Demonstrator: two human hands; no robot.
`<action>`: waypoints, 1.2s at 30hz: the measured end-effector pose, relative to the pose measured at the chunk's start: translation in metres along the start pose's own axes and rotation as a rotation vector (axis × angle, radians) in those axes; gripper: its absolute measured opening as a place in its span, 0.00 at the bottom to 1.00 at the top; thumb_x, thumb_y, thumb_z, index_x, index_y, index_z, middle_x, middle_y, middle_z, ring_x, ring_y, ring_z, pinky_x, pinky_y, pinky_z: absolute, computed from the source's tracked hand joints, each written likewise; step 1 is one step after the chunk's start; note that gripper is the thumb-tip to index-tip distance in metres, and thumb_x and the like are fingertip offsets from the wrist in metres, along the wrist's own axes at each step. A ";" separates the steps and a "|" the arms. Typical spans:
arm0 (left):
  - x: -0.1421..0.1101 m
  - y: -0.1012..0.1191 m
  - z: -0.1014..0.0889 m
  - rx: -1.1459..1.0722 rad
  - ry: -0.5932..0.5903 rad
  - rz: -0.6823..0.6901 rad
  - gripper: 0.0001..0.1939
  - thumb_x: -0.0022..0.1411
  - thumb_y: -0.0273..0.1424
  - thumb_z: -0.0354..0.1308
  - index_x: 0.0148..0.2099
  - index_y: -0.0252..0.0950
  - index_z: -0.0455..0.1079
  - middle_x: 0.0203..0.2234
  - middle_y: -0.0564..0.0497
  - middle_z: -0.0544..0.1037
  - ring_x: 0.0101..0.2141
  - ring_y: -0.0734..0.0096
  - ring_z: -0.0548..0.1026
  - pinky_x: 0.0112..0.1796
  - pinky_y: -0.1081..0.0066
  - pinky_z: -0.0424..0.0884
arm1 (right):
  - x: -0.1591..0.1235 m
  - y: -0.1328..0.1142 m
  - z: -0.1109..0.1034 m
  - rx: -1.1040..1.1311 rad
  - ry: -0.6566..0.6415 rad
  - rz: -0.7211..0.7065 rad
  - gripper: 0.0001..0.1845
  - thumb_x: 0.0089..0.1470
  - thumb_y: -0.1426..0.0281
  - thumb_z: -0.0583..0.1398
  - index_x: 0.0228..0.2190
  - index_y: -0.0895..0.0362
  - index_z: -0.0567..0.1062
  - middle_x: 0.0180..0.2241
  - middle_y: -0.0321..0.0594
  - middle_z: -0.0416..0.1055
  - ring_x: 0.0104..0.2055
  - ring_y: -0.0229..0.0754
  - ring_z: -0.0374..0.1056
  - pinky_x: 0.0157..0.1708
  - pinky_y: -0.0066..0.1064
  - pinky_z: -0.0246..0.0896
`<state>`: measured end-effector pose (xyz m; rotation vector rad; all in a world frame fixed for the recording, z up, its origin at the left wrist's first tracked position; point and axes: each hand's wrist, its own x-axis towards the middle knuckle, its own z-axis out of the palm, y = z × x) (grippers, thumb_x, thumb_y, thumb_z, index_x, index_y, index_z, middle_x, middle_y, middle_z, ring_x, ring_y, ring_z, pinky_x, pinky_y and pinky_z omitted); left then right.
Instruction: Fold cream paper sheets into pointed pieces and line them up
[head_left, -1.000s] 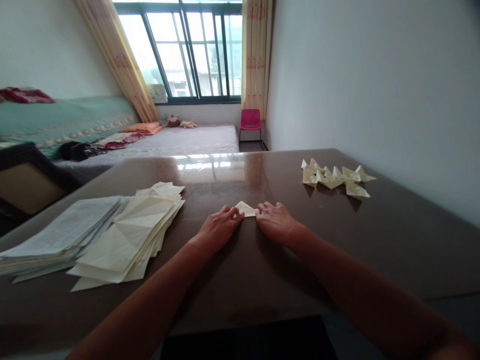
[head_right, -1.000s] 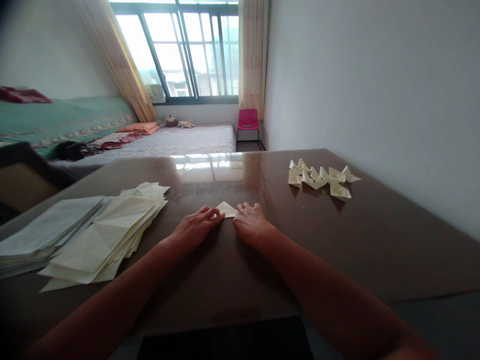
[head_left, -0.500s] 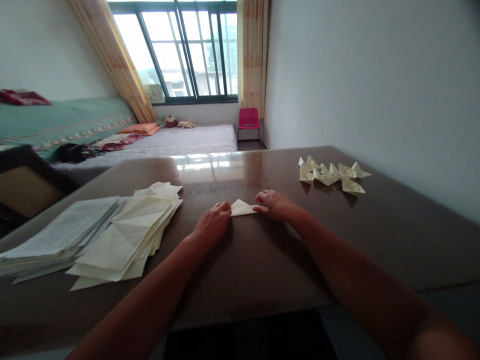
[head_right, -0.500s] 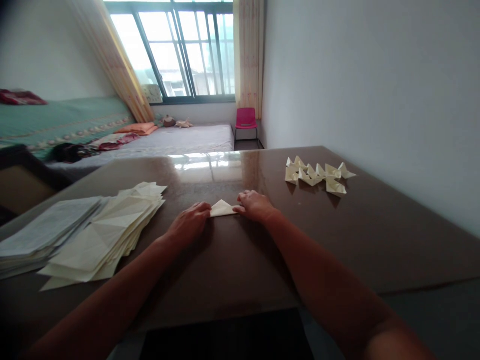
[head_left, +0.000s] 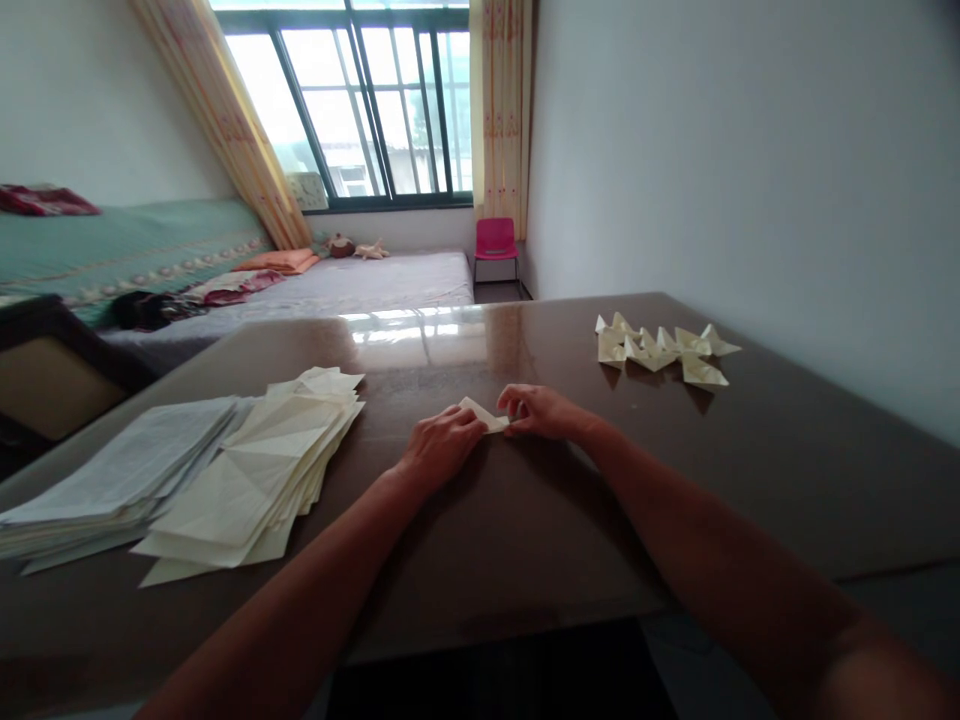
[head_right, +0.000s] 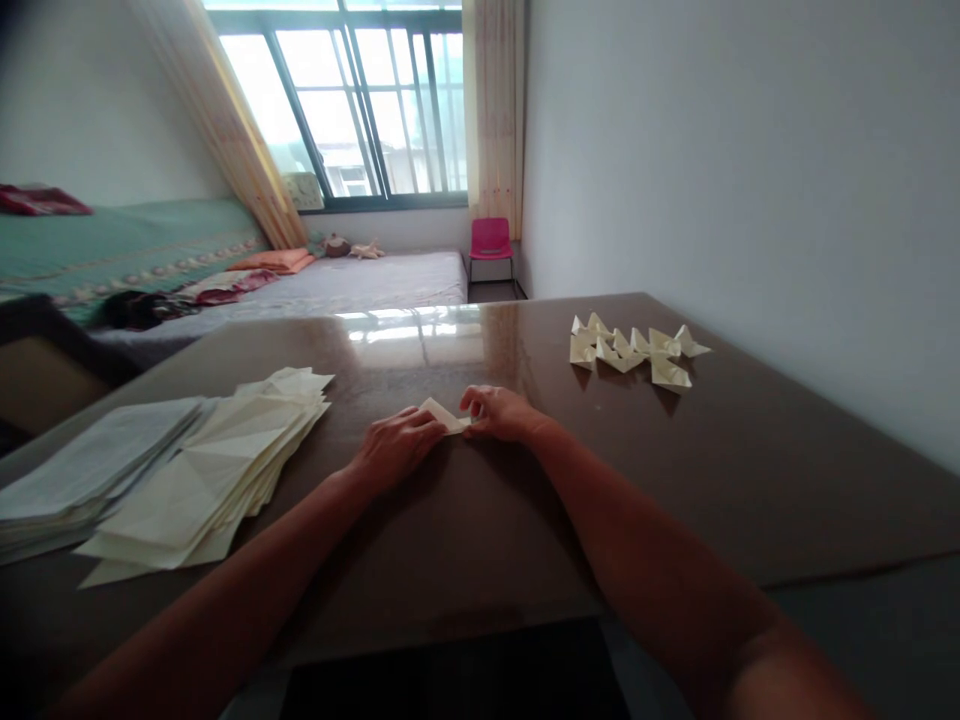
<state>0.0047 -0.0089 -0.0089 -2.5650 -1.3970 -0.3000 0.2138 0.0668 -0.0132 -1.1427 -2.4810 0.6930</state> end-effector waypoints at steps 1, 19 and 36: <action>-0.001 0.000 0.000 -0.003 -0.019 0.001 0.16 0.68 0.35 0.42 0.41 0.42 0.72 0.36 0.50 0.74 0.39 0.69 0.69 0.31 0.74 0.64 | 0.000 0.002 0.000 -0.020 0.001 0.034 0.23 0.41 0.64 0.67 0.41 0.58 0.73 0.35 0.38 0.72 0.33 0.36 0.66 0.32 0.24 0.57; 0.000 -0.001 0.003 -0.091 -0.004 0.002 0.17 0.69 0.37 0.42 0.47 0.47 0.72 0.45 0.56 0.76 0.42 0.71 0.70 0.34 0.74 0.67 | -0.008 -0.016 -0.008 -0.268 -0.049 -0.066 0.12 0.51 0.69 0.60 0.38 0.50 0.79 0.36 0.36 0.76 0.36 0.38 0.69 0.35 0.25 0.57; 0.004 -0.004 0.010 -0.109 -0.023 -0.123 0.17 0.67 0.43 0.42 0.48 0.50 0.70 0.42 0.53 0.72 0.43 0.67 0.68 0.35 0.72 0.67 | -0.001 -0.007 -0.001 -0.122 -0.039 0.015 0.14 0.56 0.62 0.56 0.35 0.56 0.77 0.31 0.37 0.75 0.32 0.36 0.68 0.31 0.24 0.55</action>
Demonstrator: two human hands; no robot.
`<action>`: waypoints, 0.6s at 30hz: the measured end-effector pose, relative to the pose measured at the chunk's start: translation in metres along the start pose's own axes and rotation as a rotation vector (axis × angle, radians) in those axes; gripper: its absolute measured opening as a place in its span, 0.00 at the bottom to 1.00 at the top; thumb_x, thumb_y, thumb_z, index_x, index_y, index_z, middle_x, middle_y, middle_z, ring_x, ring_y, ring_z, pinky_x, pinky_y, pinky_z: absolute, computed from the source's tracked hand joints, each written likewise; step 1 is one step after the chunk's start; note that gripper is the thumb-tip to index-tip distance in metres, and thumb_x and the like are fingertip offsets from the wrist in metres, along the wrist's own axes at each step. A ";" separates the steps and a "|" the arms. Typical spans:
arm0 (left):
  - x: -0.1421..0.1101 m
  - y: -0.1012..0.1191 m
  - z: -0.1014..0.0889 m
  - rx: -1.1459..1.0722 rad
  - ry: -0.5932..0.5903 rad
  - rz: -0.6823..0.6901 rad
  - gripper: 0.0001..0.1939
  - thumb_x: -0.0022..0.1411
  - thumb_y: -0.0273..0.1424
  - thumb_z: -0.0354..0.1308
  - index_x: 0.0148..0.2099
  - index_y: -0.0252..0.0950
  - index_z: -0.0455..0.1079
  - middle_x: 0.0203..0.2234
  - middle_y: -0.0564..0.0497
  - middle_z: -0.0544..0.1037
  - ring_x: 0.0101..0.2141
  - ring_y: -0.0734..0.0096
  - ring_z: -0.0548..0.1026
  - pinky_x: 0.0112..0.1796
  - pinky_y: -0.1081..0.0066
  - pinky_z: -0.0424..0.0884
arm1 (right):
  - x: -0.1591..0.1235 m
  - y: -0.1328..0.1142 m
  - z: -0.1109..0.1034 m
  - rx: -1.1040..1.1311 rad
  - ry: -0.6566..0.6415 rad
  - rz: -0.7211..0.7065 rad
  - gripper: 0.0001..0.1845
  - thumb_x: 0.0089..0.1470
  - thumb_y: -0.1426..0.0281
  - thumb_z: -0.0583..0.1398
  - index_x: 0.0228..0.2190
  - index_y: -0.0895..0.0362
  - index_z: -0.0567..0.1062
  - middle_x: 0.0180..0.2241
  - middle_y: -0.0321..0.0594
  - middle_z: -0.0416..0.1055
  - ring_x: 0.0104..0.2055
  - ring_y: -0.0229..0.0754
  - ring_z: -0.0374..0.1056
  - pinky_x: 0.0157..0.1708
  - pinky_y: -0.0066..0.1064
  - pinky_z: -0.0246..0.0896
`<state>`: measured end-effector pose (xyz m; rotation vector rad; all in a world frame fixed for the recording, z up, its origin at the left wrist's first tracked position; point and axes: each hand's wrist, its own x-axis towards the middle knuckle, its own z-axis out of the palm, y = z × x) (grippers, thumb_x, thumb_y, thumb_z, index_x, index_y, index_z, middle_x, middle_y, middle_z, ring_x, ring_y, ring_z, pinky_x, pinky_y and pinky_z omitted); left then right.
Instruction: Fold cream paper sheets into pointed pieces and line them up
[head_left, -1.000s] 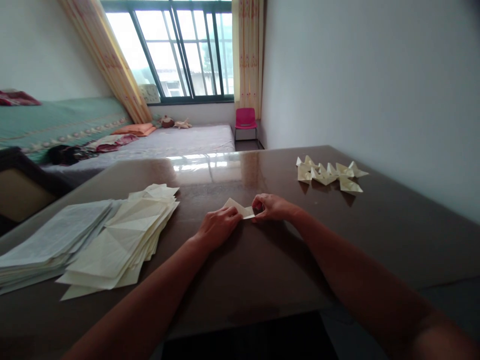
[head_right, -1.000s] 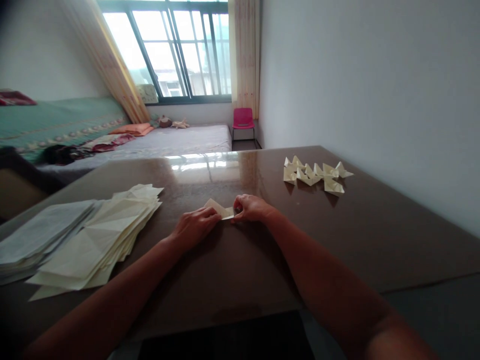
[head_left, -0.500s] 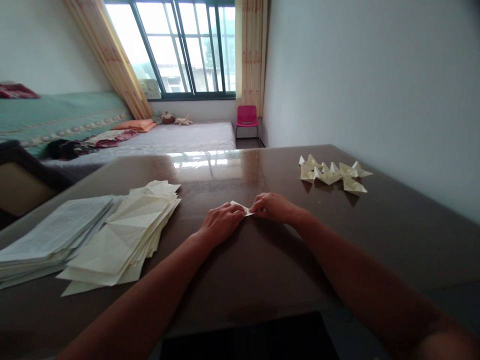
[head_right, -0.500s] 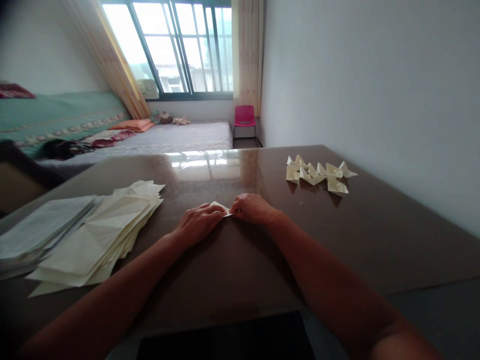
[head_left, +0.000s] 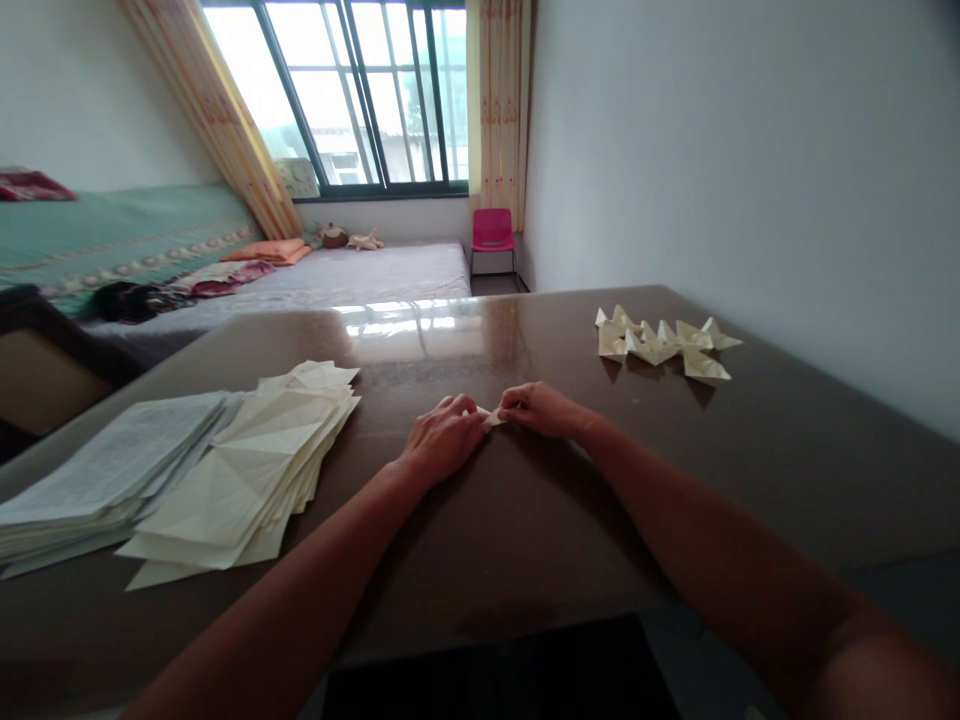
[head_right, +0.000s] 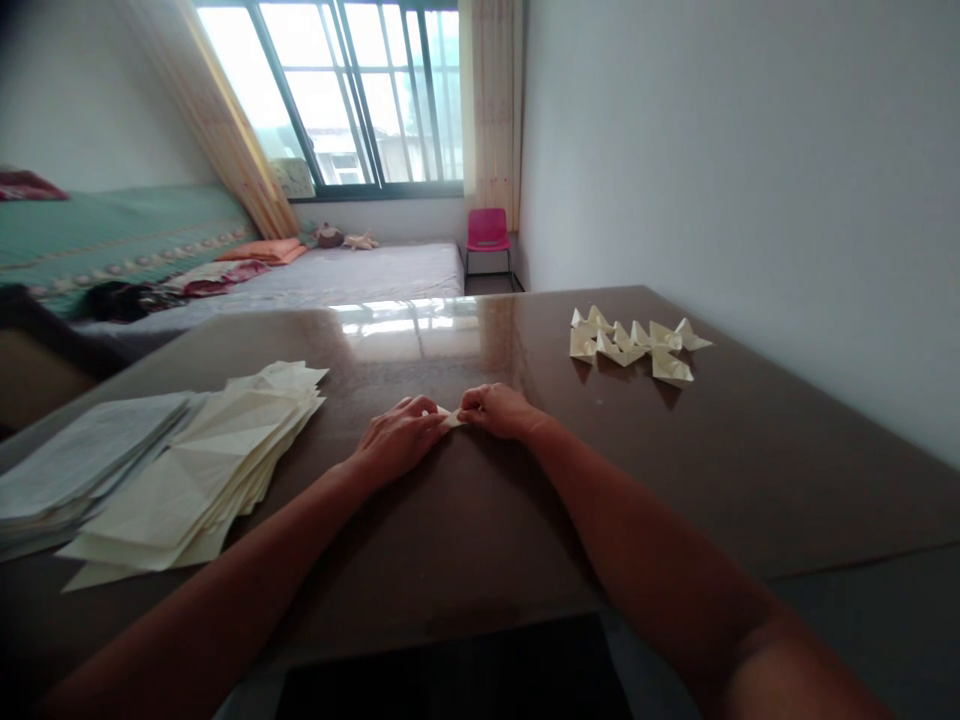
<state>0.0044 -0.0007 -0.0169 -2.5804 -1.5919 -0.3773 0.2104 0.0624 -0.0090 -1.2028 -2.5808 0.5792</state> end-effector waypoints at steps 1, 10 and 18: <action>0.001 -0.001 0.000 -0.006 0.015 -0.028 0.17 0.67 0.43 0.42 0.49 0.49 0.70 0.41 0.52 0.72 0.43 0.66 0.68 0.35 0.71 0.67 | 0.001 -0.001 0.002 -0.019 0.013 0.026 0.13 0.56 0.62 0.56 0.35 0.55 0.77 0.31 0.37 0.75 0.32 0.36 0.67 0.30 0.24 0.54; 0.003 -0.008 0.003 0.008 0.071 0.102 0.14 0.66 0.31 0.48 0.47 0.45 0.73 0.42 0.49 0.73 0.45 0.63 0.65 0.44 0.66 0.67 | 0.006 -0.005 0.010 -0.154 0.044 0.118 0.10 0.53 0.61 0.58 0.34 0.54 0.72 0.33 0.37 0.75 0.33 0.38 0.67 0.29 0.26 0.51; 0.006 -0.011 0.016 0.020 0.024 -0.003 0.22 0.68 0.36 0.41 0.62 0.41 0.58 0.59 0.49 0.64 0.58 0.58 0.58 0.54 0.56 0.59 | 0.003 -0.010 0.011 -0.119 0.077 0.090 0.06 0.54 0.66 0.58 0.33 0.54 0.73 0.32 0.36 0.75 0.32 0.37 0.68 0.29 0.25 0.52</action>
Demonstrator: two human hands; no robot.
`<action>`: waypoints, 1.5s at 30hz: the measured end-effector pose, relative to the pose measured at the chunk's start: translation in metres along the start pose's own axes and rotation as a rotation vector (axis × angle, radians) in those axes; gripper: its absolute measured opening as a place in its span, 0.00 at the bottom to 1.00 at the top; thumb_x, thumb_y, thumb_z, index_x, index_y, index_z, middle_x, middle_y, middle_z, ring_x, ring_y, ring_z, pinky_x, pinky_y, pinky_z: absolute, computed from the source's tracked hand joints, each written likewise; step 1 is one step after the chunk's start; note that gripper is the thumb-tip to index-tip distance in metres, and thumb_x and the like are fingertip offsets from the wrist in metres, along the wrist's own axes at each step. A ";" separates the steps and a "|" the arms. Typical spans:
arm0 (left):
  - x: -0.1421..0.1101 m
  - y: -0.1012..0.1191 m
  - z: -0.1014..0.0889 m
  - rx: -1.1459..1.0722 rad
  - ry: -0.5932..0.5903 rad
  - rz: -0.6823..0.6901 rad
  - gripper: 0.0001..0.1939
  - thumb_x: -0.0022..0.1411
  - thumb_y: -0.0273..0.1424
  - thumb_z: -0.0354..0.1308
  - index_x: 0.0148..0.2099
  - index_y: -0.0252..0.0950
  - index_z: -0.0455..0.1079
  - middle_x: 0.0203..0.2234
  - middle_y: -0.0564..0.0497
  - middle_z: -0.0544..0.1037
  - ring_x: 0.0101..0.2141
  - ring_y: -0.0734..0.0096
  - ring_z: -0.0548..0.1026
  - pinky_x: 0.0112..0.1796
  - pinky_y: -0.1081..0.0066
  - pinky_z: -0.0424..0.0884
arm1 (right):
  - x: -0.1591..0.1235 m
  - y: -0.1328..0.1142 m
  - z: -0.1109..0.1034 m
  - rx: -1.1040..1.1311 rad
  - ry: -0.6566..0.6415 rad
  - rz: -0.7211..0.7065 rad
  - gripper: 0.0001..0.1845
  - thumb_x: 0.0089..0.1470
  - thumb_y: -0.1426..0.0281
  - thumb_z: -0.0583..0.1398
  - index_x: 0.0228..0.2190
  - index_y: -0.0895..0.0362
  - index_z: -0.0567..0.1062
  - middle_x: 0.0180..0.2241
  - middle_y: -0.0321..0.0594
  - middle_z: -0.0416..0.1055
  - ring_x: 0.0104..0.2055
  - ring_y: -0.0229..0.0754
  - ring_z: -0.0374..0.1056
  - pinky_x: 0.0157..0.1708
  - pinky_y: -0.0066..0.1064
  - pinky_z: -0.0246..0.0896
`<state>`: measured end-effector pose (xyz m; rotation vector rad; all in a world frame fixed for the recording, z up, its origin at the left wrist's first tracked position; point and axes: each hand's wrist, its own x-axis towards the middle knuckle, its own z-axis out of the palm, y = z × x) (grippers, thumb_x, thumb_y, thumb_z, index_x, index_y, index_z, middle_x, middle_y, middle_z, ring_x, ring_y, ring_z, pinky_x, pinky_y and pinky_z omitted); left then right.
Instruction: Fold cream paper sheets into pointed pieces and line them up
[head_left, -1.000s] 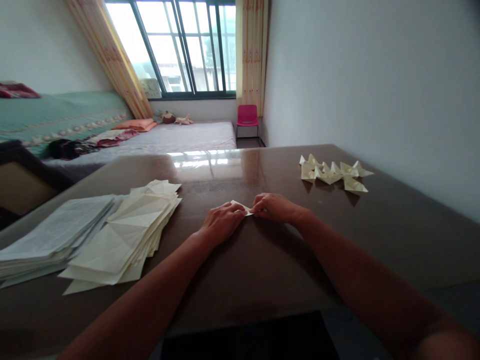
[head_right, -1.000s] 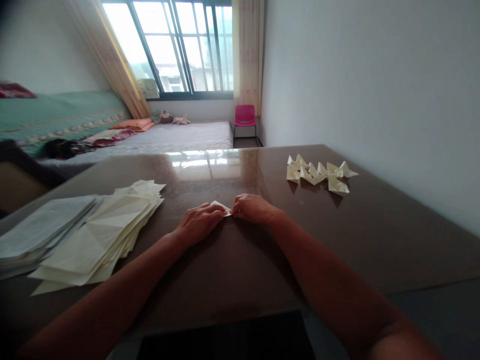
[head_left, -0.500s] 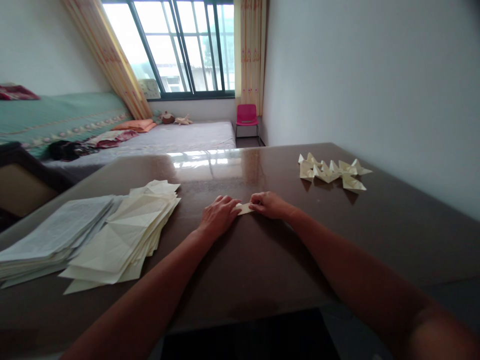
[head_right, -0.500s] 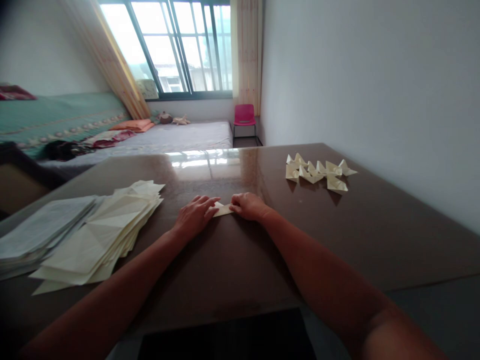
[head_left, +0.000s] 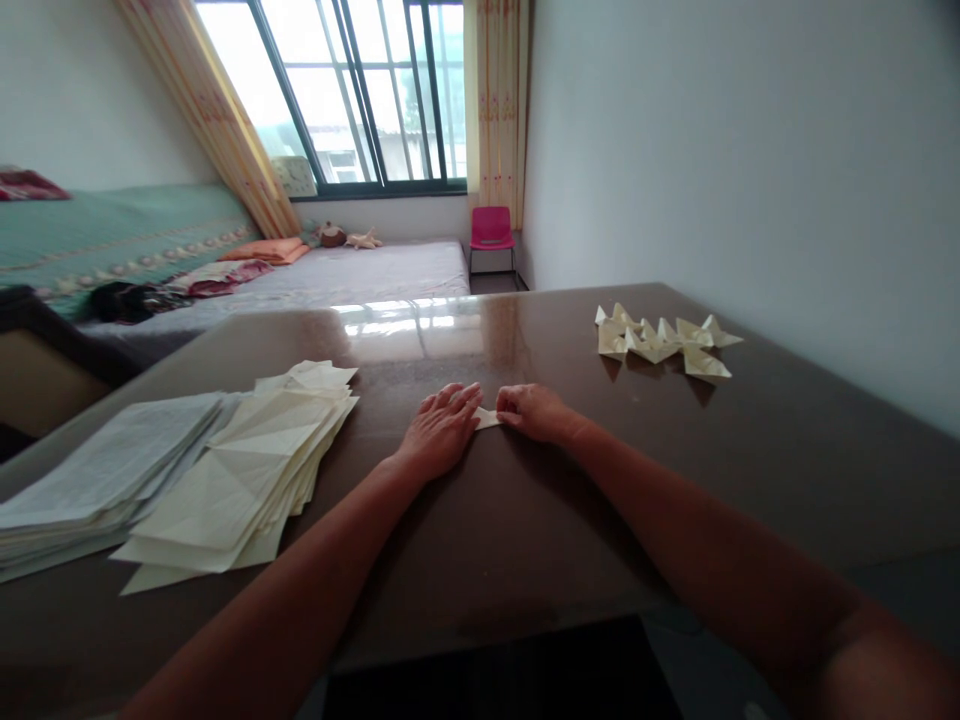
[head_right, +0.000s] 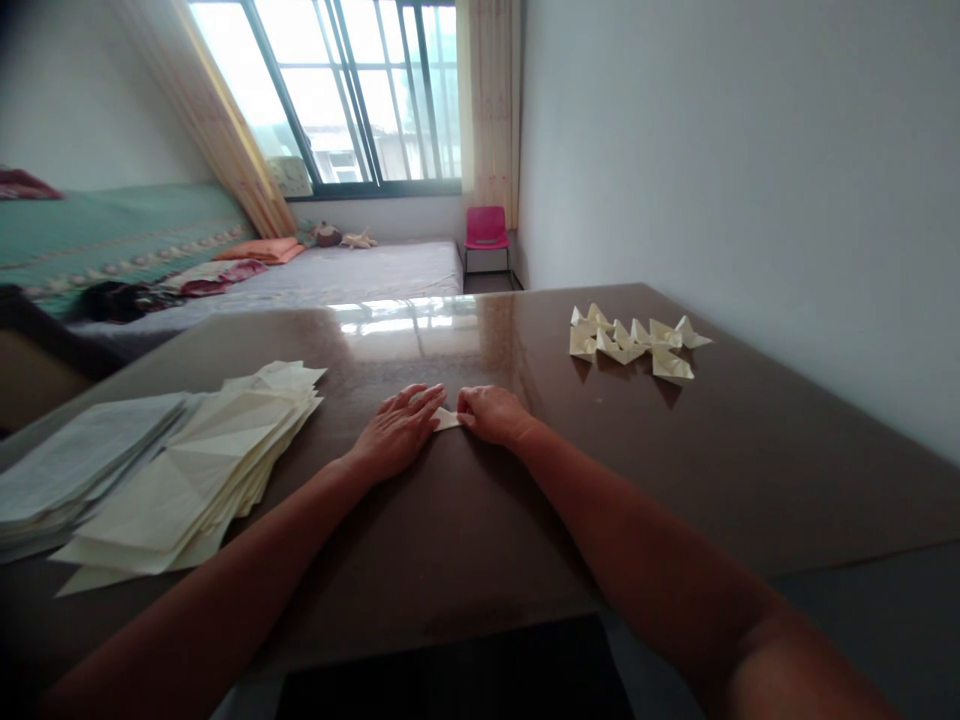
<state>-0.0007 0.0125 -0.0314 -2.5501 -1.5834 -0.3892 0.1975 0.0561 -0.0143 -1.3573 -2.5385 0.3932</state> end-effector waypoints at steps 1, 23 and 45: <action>0.000 -0.001 0.001 0.001 -0.022 0.000 0.23 0.68 0.37 0.41 0.62 0.41 0.57 0.59 0.49 0.64 0.59 0.57 0.57 0.55 0.55 0.57 | -0.001 -0.001 0.000 -0.007 -0.008 0.000 0.06 0.54 0.67 0.57 0.32 0.54 0.74 0.31 0.36 0.75 0.32 0.37 0.68 0.29 0.25 0.52; 0.008 -0.023 0.005 -0.363 0.027 -0.111 0.33 0.53 0.44 0.61 0.60 0.44 0.62 0.45 0.47 0.66 0.45 0.60 0.68 0.49 0.58 0.65 | -0.004 0.000 0.000 0.067 -0.003 0.005 0.08 0.53 0.64 0.59 0.34 0.53 0.74 0.32 0.35 0.75 0.32 0.37 0.68 0.28 0.25 0.52; 0.005 -0.010 -0.007 -0.750 0.172 -0.086 0.24 0.52 0.30 0.62 0.53 0.41 0.69 0.47 0.49 0.64 0.45 0.67 0.68 0.49 0.65 0.68 | -0.003 -0.003 0.000 0.208 0.022 0.011 0.09 0.50 0.66 0.62 0.34 0.54 0.80 0.31 0.36 0.77 0.32 0.38 0.70 0.32 0.24 0.59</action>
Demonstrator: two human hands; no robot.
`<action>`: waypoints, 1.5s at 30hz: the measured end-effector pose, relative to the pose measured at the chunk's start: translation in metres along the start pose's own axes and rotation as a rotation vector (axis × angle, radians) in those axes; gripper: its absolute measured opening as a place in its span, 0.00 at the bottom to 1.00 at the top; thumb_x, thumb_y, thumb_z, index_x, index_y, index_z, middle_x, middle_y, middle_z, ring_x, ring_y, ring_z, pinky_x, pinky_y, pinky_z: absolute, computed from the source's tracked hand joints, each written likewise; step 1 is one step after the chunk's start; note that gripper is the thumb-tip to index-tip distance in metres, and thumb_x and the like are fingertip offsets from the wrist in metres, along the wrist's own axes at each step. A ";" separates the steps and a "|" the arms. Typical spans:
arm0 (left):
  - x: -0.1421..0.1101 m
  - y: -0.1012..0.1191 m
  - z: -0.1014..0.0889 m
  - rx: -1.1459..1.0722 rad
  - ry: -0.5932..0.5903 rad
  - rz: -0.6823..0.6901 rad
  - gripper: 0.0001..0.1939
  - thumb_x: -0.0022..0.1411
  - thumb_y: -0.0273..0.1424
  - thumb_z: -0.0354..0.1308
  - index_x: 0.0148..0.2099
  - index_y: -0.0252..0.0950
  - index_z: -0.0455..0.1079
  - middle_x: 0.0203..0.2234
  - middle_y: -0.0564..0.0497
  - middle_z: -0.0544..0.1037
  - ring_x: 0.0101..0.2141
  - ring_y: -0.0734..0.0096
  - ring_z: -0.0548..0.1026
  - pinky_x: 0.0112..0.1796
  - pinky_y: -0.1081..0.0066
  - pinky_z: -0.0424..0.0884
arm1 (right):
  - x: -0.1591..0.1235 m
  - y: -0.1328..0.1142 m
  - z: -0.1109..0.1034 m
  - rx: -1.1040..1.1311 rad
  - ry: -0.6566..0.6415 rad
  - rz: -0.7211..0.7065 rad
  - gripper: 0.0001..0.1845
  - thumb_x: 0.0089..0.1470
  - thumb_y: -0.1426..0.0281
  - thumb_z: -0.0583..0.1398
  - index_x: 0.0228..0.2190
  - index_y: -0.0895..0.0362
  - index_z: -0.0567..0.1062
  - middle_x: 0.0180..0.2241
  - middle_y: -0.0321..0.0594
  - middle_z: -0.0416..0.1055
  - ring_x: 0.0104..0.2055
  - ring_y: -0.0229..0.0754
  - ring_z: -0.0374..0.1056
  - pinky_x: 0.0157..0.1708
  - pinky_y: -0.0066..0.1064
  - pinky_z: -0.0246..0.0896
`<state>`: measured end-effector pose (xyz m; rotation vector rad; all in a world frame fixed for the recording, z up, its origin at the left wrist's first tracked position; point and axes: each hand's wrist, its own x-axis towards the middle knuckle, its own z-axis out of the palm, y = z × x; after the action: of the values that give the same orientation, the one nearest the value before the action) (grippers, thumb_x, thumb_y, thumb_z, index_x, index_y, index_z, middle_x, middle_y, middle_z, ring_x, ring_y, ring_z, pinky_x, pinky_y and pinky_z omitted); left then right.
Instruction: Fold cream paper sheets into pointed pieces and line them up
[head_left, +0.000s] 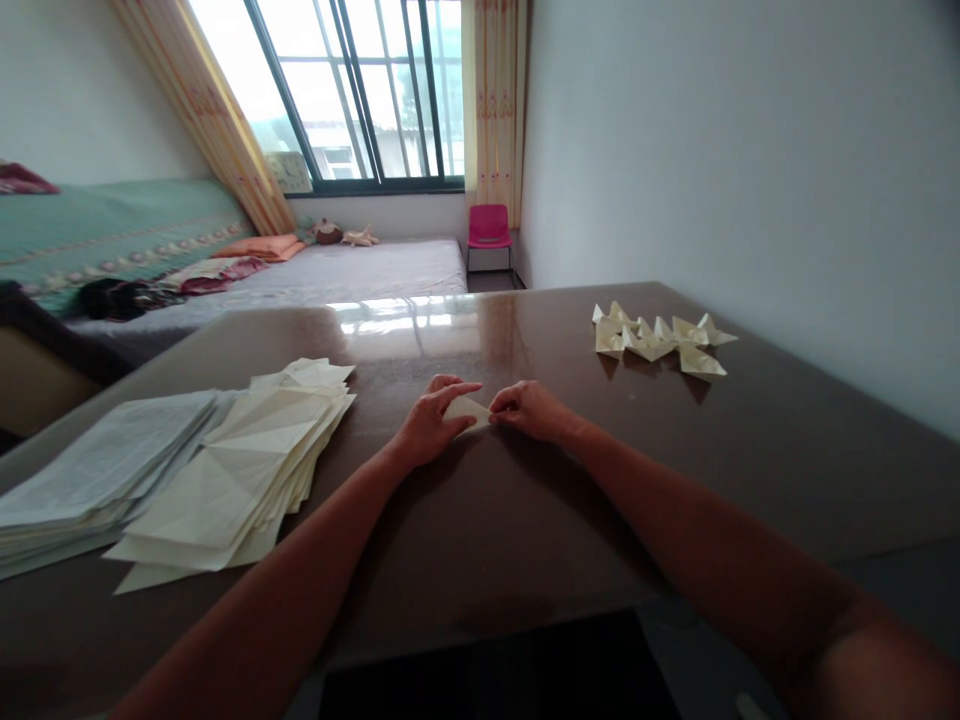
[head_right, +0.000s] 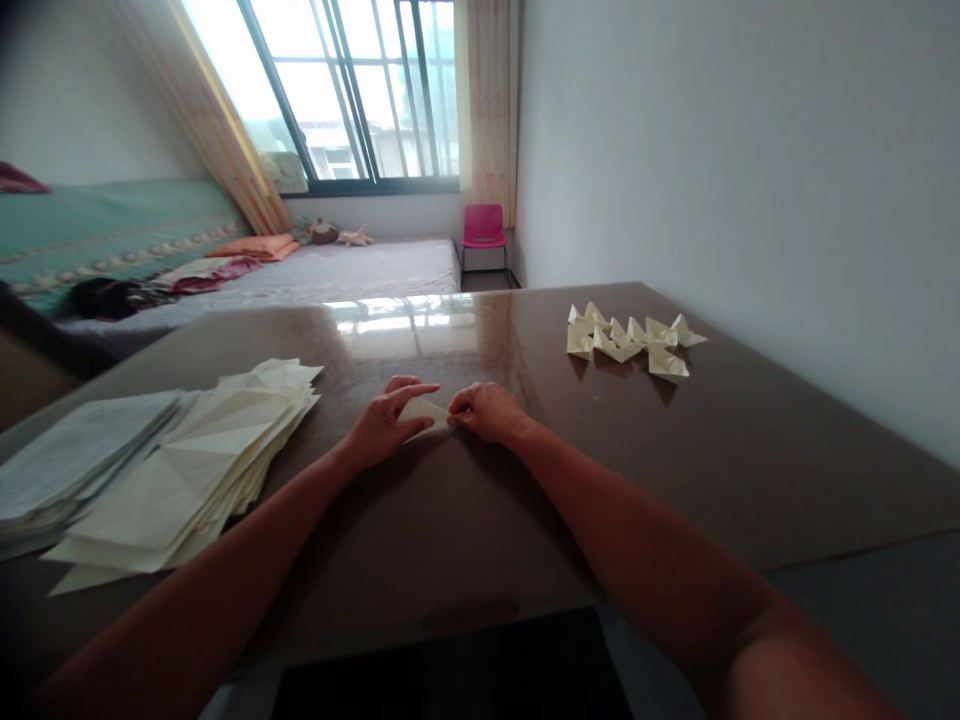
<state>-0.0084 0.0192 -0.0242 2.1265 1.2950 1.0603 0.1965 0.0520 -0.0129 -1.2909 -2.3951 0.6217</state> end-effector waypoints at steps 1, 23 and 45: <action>0.000 0.000 0.000 -0.005 -0.001 -0.004 0.24 0.52 0.30 0.62 0.53 0.42 0.69 0.47 0.49 0.64 0.45 0.68 0.68 0.48 0.66 0.69 | 0.000 0.000 -0.001 0.009 -0.012 0.002 0.10 0.50 0.66 0.61 0.33 0.54 0.80 0.30 0.36 0.77 0.32 0.38 0.70 0.31 0.24 0.59; -0.012 0.008 0.008 0.536 -0.076 0.207 0.16 0.63 0.35 0.51 0.53 0.42 0.68 0.46 0.49 0.70 0.39 0.69 0.72 0.41 0.71 0.70 | 0.002 0.003 -0.003 0.130 -0.119 0.168 0.22 0.57 0.61 0.52 0.21 0.61 0.75 0.19 0.39 0.73 0.17 0.31 0.58 0.18 0.24 0.47; -0.008 0.005 -0.023 0.119 -0.204 -0.005 0.08 0.56 0.29 0.51 0.32 0.34 0.71 0.30 0.51 0.73 0.30 0.73 0.72 0.34 0.73 0.71 | 0.007 0.016 -0.004 -0.005 0.202 0.046 0.10 0.56 0.68 0.55 0.39 0.56 0.74 0.34 0.38 0.76 0.30 0.35 0.67 0.31 0.25 0.57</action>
<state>-0.0260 0.0086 -0.0097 2.2505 1.2923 0.7577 0.2057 0.0670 -0.0179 -1.3454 -2.2110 0.4733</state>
